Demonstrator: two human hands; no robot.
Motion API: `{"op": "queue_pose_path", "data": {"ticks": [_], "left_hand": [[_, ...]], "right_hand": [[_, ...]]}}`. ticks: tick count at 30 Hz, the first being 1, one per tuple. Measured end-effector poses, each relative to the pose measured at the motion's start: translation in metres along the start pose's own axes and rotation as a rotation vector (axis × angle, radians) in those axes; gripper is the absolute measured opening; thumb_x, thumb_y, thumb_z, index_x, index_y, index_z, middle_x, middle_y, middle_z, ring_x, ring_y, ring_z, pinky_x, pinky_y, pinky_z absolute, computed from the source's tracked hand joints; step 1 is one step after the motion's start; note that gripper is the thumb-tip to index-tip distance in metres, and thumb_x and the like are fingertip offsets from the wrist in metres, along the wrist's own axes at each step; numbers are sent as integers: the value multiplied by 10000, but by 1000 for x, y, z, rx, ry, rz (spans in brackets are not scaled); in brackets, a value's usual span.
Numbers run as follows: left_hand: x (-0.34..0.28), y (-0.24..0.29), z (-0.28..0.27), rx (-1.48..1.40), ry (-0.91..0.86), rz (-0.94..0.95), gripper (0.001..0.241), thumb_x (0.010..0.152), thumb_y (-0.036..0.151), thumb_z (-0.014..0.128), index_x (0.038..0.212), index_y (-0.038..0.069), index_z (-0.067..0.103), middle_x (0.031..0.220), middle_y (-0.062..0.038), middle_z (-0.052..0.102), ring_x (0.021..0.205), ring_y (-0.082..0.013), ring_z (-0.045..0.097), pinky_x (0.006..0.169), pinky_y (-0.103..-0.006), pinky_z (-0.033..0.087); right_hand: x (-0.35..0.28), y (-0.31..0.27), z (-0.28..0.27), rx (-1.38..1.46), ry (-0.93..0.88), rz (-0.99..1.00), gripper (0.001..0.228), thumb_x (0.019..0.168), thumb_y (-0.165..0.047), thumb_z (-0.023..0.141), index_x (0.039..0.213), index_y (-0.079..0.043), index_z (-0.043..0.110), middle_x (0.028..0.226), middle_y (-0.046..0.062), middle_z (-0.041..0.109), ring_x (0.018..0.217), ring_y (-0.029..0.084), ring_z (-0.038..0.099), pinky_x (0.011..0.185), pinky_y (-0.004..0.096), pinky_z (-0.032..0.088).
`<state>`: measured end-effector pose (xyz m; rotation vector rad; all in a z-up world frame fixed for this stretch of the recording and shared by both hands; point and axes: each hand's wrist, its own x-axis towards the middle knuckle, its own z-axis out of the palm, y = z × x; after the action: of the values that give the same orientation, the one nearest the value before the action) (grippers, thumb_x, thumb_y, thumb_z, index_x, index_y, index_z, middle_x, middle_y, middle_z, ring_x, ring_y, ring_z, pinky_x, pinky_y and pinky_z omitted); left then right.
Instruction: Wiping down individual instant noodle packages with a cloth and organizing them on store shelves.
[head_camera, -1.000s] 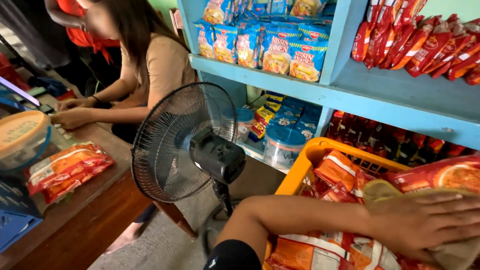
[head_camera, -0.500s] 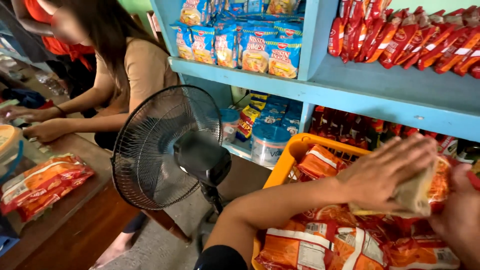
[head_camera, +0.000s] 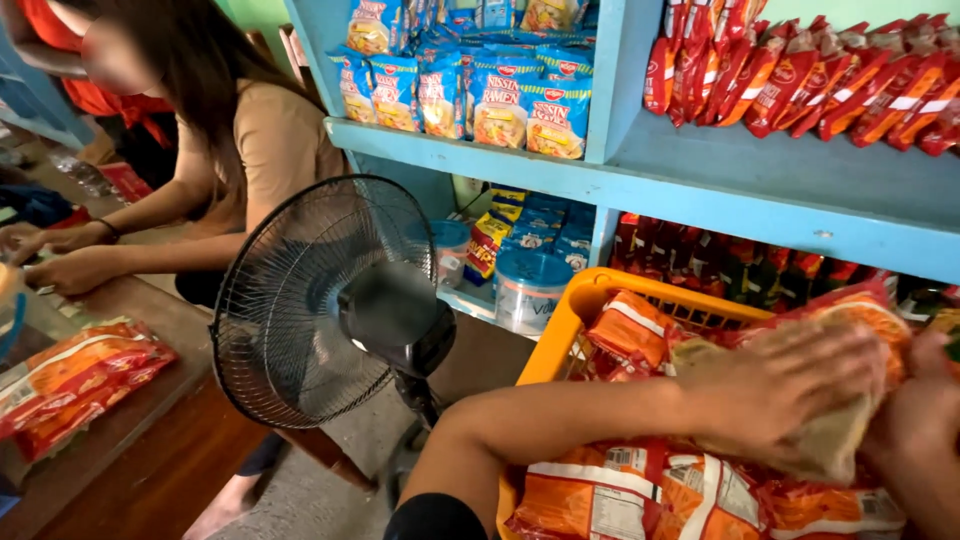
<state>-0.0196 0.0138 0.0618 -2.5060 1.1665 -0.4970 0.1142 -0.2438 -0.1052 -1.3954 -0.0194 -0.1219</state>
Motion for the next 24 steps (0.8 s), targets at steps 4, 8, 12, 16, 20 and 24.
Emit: {"op": "queue_pose_path", "data": {"ticks": [4, 8, 12, 16, 20, 24], "left_hand": [[5, 6, 21, -156, 88, 122, 990, 959, 706, 519, 1622, 51, 185, 1732, -175, 130, 1649, -308, 92, 1401, -443, 75], [21, -2, 61, -203, 250, 92, 944, 966, 601, 613, 1638, 67, 221, 1747, -157, 154, 1662, -297, 116, 1413, -468, 74], [11, -15, 39, -292, 284, -17, 1016, 908, 638, 624, 1613, 39, 203, 1722, -158, 140, 1645, -306, 106, 1398, -476, 74], [4, -20, 22, -189, 142, -65, 1013, 932, 687, 567, 1639, 69, 189, 1741, -132, 126, 1652, -293, 87, 1386, -461, 67], [11, -14, 20, -94, 61, 49, 938, 979, 673, 520, 1634, 87, 194, 1732, -137, 134, 1627, -298, 90, 1356, -492, 76], [19, 0, 76, -107, 208, 95, 818, 1065, 538, 543, 1675, 128, 184, 1750, -76, 133, 1647, -243, 81, 1364, -449, 87]], "right_hand": [[41, 62, -49, 500, -172, 101, 614, 1188, -574, 357, 1297, -18, 594, 1162, 90, 660, 1042, 230, 677, 940, 358, 560], [3, -5, 6, 464, -88, 146, 632, 1171, -618, 277, 1364, -109, 597, 1275, 34, 695, 1156, 185, 672, 1038, 365, 540], [-55, -114, 87, 308, 36, 92, 559, 1101, -596, 308, 1335, -161, 569, 1268, -22, 700, 1166, 165, 671, 994, 383, 556], [-34, -142, 46, 336, 13, 85, 543, 1128, -581, 311, 1367, -164, 564, 1308, -1, 677, 1198, 187, 648, 1030, 410, 534], [1, -96, -9, 348, -14, 81, 528, 1155, -565, 314, 1398, -167, 560, 1348, 19, 655, 1229, 210, 626, 1067, 437, 513], [32, -31, -34, 377, -37, 71, 512, 1181, -549, 318, 1430, -170, 556, 1388, 39, 632, 1260, 233, 604, 1103, 464, 491]]}}
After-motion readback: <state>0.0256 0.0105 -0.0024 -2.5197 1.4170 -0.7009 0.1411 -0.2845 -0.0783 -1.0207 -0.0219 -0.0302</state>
